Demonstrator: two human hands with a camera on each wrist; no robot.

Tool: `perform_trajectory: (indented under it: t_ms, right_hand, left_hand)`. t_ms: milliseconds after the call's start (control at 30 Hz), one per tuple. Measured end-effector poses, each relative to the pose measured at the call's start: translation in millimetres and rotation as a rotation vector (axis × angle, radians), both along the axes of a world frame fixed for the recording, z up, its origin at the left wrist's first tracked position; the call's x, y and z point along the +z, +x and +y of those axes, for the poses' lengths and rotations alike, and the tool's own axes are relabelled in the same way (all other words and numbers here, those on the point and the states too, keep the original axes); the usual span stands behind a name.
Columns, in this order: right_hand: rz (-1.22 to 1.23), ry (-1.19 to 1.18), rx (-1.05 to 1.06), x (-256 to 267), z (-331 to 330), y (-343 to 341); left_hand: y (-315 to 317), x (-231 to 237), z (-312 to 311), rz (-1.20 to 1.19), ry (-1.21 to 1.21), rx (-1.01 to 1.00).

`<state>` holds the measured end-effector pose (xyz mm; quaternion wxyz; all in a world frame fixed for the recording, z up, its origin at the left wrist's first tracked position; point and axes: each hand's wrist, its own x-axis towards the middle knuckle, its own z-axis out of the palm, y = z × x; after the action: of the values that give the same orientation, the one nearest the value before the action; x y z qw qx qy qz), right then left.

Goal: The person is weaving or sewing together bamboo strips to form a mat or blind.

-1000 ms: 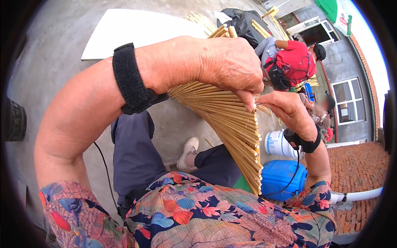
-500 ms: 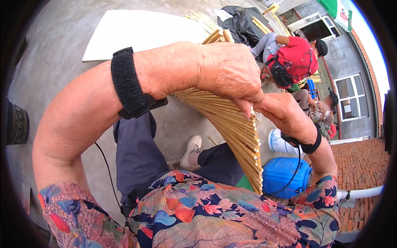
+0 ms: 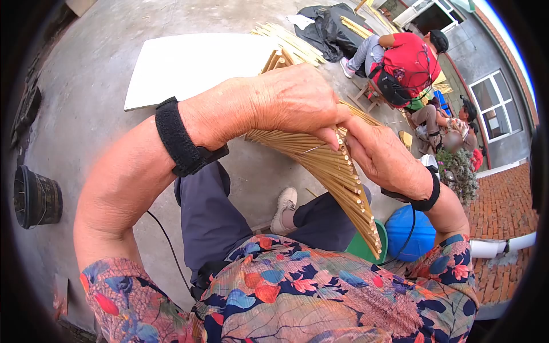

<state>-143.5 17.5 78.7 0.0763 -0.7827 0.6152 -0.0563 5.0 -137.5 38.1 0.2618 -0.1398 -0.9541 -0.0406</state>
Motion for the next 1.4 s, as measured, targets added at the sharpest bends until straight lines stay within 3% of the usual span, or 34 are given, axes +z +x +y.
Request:
perform_trajectory:
  t_ms: [100, 167, 300, 367, 467, 500, 567, 600, 633, 700, 900, 967, 1067, 1133, 1167, 1300, 1367, 1400]
  right_hand:
    - [0.128, 0.087, -0.185, 28.5, 7.3, -3.8]
    - [0.167, -0.157, -0.207, 43.5, 17.7, -19.8]
    - [-0.102, -0.239, -0.238, 65.8, 68.8, -17.2]
    - [-0.017, -0.296, -0.058, 65.5, 93.6, -5.8]
    - [-0.224, -0.241, -0.042, 24.5, 84.2, -13.8]
    - [-0.301, -0.229, -0.093, 4.0, 74.8, -22.2]
    - [-0.563, -0.208, -0.211, -34.9, 48.6, -40.5]
    - [-0.746, -0.201, -0.275, -47.5, 36.4, -47.0]
    - [-0.765, -0.237, -0.274, -59.8, 23.3, -51.4]
    - [-1.142, -0.305, -0.285, -67.3, -4.2, -48.8]
    - [-1.387, -0.146, -0.21, -66.5, -29.6, -27.7]
    - [-1.408, -0.183, -0.201, -64.9, -30.4, -26.3]
    - [-1.236, -0.179, -0.24, -57.7, -25.4, -23.3]
    - [-1.465, -0.131, -0.245, -60.0, -21.9, -19.4]
    - [-1.468, -0.134, -0.253, -61.6, -17.1, -18.1]
    - [-1.217, 0.107, -0.157, -51.8, 29.0, 4.4]
    - [-1.069, 0.075, -0.177, -52.2, 48.5, 6.2]
    - [-0.893, -0.122, -0.189, -59.4, 51.1, 0.0]
  left_hand:
    - [-16.7, -8.3, -9.4, 0.165, -0.064, -0.064]
    - [-21.0, -7.3, -7.8, 0.161, -0.092, -0.017]
    - [-34.7, -2.6, -3.5, 0.258, -0.083, 0.141]
    - [-42.6, -0.5, -1.7, 0.272, -0.071, 0.159]
    - [-54.5, 12.9, -0.7, 0.2, 0.023, 0.498]
    - [-58.0, 13.5, 1.6, 0.195, -0.009, 0.474]
    - [-65.1, 8.0, 3.2, 0.163, 0.021, 0.665]
    - [-62.5, 11.9, 12.3, 0.13, 0.056, 0.704]
    - [-60.0, 15.6, 18.6, 0.128, 0.017, 0.691]
    - [-49.1, 25.9, 22.4, -0.026, 0.113, 0.775]
    - [-37.1, 36.1, 27.7, -0.187, 0.074, 0.809]
    - [-37.6, 38.0, 28.5, -0.209, 0.088, 0.784]
    - [-36.2, 29.8, 27.3, -0.144, 0.046, 0.724]
    - [-36.1, 28.7, 33.5, -0.13, 0.041, 0.737]
    - [-37.1, 27.1, 35.9, -0.111, 0.041, 0.754]
    - [-36.7, 20.8, 19.9, -0.076, 0.025, 0.81]
    - [-33.0, 19.6, 11.8, -0.13, 0.018, 0.862]
    - [-31.4, 23.8, 14.2, -0.175, 0.058, 0.873]
